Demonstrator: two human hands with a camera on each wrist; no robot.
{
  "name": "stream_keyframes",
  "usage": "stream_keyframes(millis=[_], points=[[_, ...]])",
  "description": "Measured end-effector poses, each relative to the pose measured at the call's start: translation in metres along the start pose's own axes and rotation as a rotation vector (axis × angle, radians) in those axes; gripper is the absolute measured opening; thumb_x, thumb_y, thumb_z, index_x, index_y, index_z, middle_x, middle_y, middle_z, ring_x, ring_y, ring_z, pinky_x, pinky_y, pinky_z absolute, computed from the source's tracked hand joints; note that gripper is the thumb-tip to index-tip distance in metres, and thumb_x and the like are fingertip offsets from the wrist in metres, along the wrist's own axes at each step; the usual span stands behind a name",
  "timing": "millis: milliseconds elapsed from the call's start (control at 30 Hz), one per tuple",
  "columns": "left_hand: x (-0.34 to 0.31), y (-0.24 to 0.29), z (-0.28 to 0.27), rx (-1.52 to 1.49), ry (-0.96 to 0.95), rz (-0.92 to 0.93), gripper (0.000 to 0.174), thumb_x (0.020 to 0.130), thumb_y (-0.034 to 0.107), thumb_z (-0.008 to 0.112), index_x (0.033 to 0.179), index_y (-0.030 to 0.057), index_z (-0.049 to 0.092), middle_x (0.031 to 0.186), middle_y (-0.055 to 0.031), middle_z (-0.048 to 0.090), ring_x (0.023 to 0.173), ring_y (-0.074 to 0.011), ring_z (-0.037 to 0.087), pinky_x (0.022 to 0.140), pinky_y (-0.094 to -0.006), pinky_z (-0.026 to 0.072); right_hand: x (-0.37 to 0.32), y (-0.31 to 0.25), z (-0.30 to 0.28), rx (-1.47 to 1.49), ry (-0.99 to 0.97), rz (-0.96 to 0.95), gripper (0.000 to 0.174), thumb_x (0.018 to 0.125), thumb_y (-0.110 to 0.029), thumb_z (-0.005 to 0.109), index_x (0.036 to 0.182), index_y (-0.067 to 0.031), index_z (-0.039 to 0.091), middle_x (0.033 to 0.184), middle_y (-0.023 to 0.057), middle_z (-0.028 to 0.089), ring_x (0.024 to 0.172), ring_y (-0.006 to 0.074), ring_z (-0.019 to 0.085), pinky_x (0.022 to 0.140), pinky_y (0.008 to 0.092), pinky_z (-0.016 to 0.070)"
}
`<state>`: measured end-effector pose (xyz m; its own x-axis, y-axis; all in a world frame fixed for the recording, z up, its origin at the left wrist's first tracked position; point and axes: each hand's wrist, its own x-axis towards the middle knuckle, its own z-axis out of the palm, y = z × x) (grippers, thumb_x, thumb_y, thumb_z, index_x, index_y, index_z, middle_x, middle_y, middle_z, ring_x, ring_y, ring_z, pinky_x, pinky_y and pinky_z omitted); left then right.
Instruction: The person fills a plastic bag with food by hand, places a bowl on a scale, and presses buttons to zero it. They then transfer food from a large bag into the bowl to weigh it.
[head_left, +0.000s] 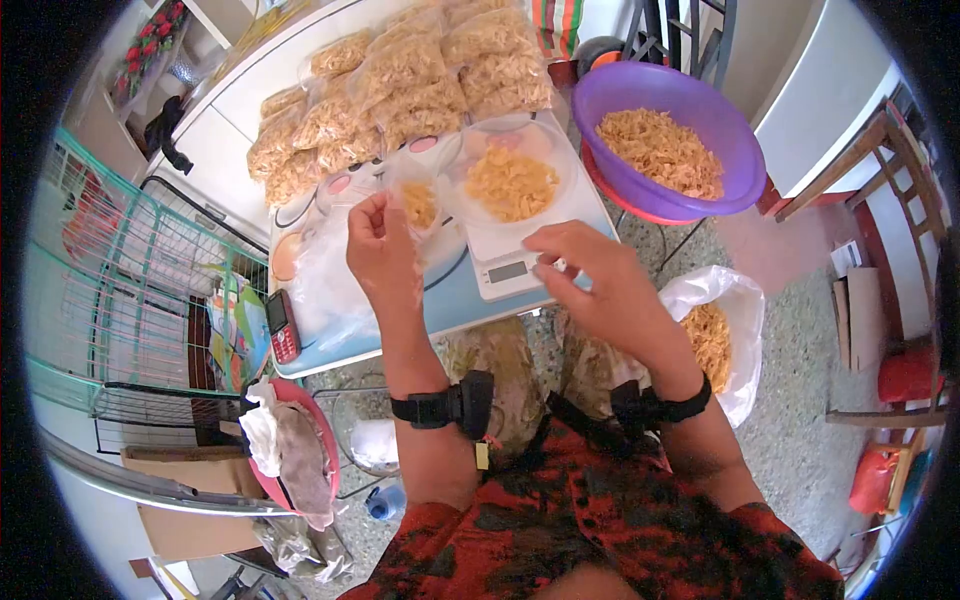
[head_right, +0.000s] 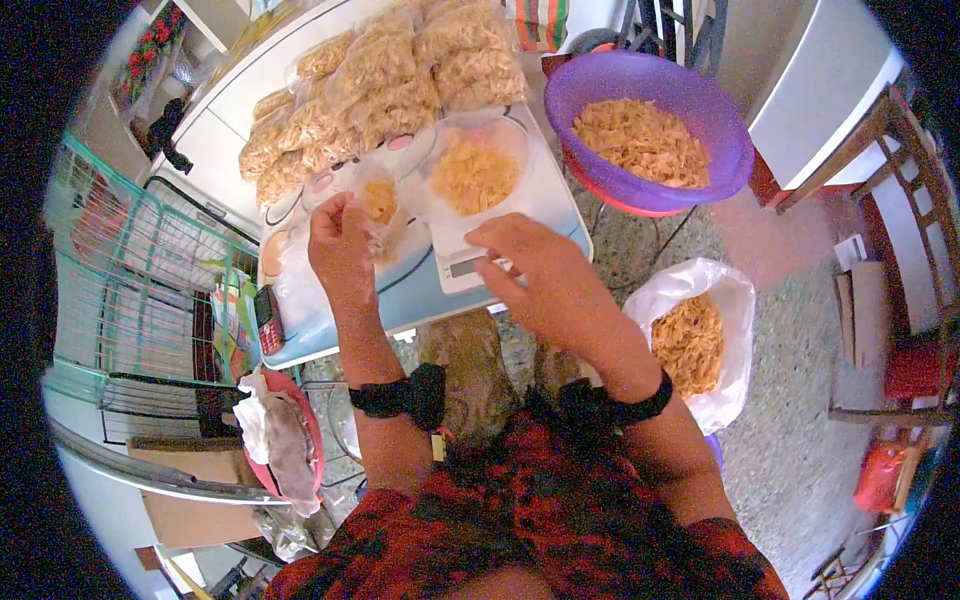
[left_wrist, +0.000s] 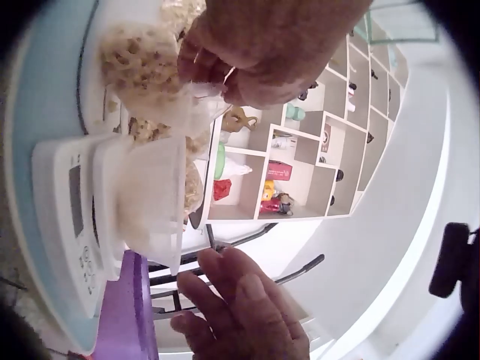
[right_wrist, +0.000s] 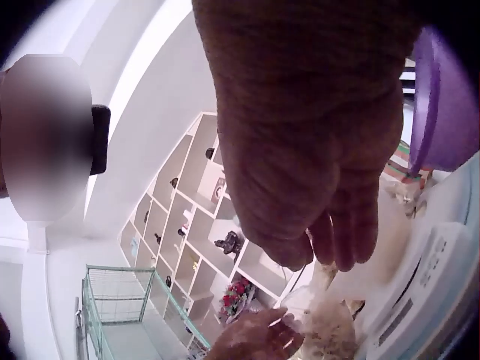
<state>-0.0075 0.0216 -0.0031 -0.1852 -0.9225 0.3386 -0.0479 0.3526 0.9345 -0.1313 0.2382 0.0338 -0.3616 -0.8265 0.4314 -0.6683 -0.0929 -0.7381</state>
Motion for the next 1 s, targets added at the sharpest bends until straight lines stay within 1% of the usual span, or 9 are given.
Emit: stream_keyframes(millis=[67, 167, 267, 367, 567, 667, 767, 867, 1000], points=[[-0.005, -0.004, 0.007, -0.023, 0.032, -0.019, 0.023, 0.093, 0.022, 0.064, 0.101, -0.0005, 0.063, 0.082, -0.0025, 0.063, 0.067, -0.0065, 0.055, 0.059, -0.0204, 0.0451, 0.005, 0.0, -0.014, 0.029, 0.021, 0.103, 0.024, 0.087, -0.013, 0.063, 0.109, -0.0017, 0.063, 0.104, 0.0164, 0.064, 0.09, 0.0266, 0.066, 0.075, 0.0355, 0.0535], [-0.008, -0.002, 0.009, -0.014, 0.053, -0.036, 0.023, 0.093, 0.022, 0.065, 0.099, 0.0002, 0.063, 0.079, -0.0015, 0.062, 0.063, -0.0053, 0.052, 0.056, -0.0201, 0.043, 0.019, 0.012, -0.025, -0.017, 0.106, 0.064, 0.023, 0.088, -0.013, 0.062, 0.108, -0.001, 0.064, 0.102, 0.0165, 0.065, 0.083, 0.0232, 0.067, 0.072, 0.0323, 0.0534], [-0.007, 0.001, 0.01, -0.107, 0.063, -0.049, 0.022, 0.093, 0.022, 0.066, 0.097, 0.0009, 0.063, 0.076, -0.0011, 0.061, 0.058, -0.0051, 0.05, 0.052, -0.0204, 0.0408, 0.044, 0.013, -0.036, -0.071, 0.119, 0.063, 0.024, 0.088, -0.013, 0.062, 0.108, -0.0012, 0.065, 0.099, 0.0171, 0.066, 0.082, 0.0261, 0.067, 0.073, 0.0353, 0.0536], [-0.005, 0.016, 0.015, -0.187, 0.084, -0.041, 0.021, 0.093, 0.021, 0.065, 0.096, 0.0011, 0.063, 0.073, -0.0011, 0.06, 0.056, -0.0055, 0.048, 0.05, -0.0209, 0.039, 0.071, 0.025, -0.037, -0.24, 0.07, 0.018, 0.026, 0.087, -0.014, 0.065, 0.107, 0.0013, 0.064, 0.099, 0.0131, 0.067, 0.083, 0.0225, 0.066, 0.076, 0.032, 0.0517], [-0.01, 0.013, 0.026, -0.211, 0.1, -0.093, 0.02, 0.095, 0.02, 0.062, 0.098, 0.0006, 0.062, 0.069, -0.0009, 0.058, 0.055, -0.0062, 0.048, 0.05, -0.0214, 0.0386, 0.105, 0.036, -0.026, -0.326, -0.13, -0.054, 0.032, 0.086, -0.02, 0.061, 0.111, -0.0001, 0.062, 0.099, 0.0181, 0.065, 0.083, 0.0297, 0.066, 0.077, 0.0386, 0.0519], [-0.014, 0.014, 0.024, -0.23, 0.106, -0.092, 0.02, 0.095, 0.021, 0.062, 0.099, 0.0006, 0.061, 0.071, -0.0013, 0.058, 0.056, -0.0065, 0.049, 0.051, -0.0212, 0.0395, 0.113, 0.043, -0.021, -0.405, -0.207, 0.017, 0.033, 0.086, -0.019, 0.058, 0.114, -0.0008, 0.061, 0.101, 0.0191, 0.065, 0.088, 0.0316, 0.065, 0.08, 0.0408, 0.051], [-0.015, 0.016, 0.017, -0.248, 0.112, -0.1, 0.021, 0.095, 0.022, 0.062, 0.101, 0.0011, 0.062, 0.077, -0.0018, 0.059, 0.062, -0.0069, 0.052, 0.053, -0.0213, 0.0414, 0.119, 0.048, -0.016, -0.475, -0.239, 0.017, 0.037, 0.085, -0.017, 0.057, 0.119, -0.0014, 0.059, 0.106, 0.0208, 0.063, 0.098, 0.0332, 0.063, 0.086, 0.0428, 0.0487], [-0.016, 0.023, 0.01, -0.247, 0.092, -0.126, 0.024, 0.094, 0.024, 0.063, 0.103, 0.002, 0.062, 0.082, -0.0017, 0.06, 0.069, -0.0079, 0.054, 0.058, -0.0226, 0.0441, 0.131, 0.069, -0.004, -0.472, -0.325, -0.007, 0.042, 0.085, -0.016, 0.055, 0.125, -0.0022, 0.057, 0.11, 0.0221, 0.062, 0.106, 0.036, 0.059, 0.091, 0.0442, 0.0459], [-0.019, 0.032, 0.003, -0.214, 0.062, -0.191, 0.029, 0.092, 0.029, 0.065, 0.104, 0.0027, 0.062, 0.086, -0.0017, 0.06, 0.076, -0.0093, 0.056, 0.063, -0.0246, 0.0461, 0.137, 0.083, 0.014, -0.588, -0.331, 0.02, 0.046, 0.084, -0.019, 0.057, 0.128, -0.005, 0.056, 0.116, 0.0225, 0.061, 0.11, 0.0382, 0.056, 0.095, 0.0443, 0.0445]])
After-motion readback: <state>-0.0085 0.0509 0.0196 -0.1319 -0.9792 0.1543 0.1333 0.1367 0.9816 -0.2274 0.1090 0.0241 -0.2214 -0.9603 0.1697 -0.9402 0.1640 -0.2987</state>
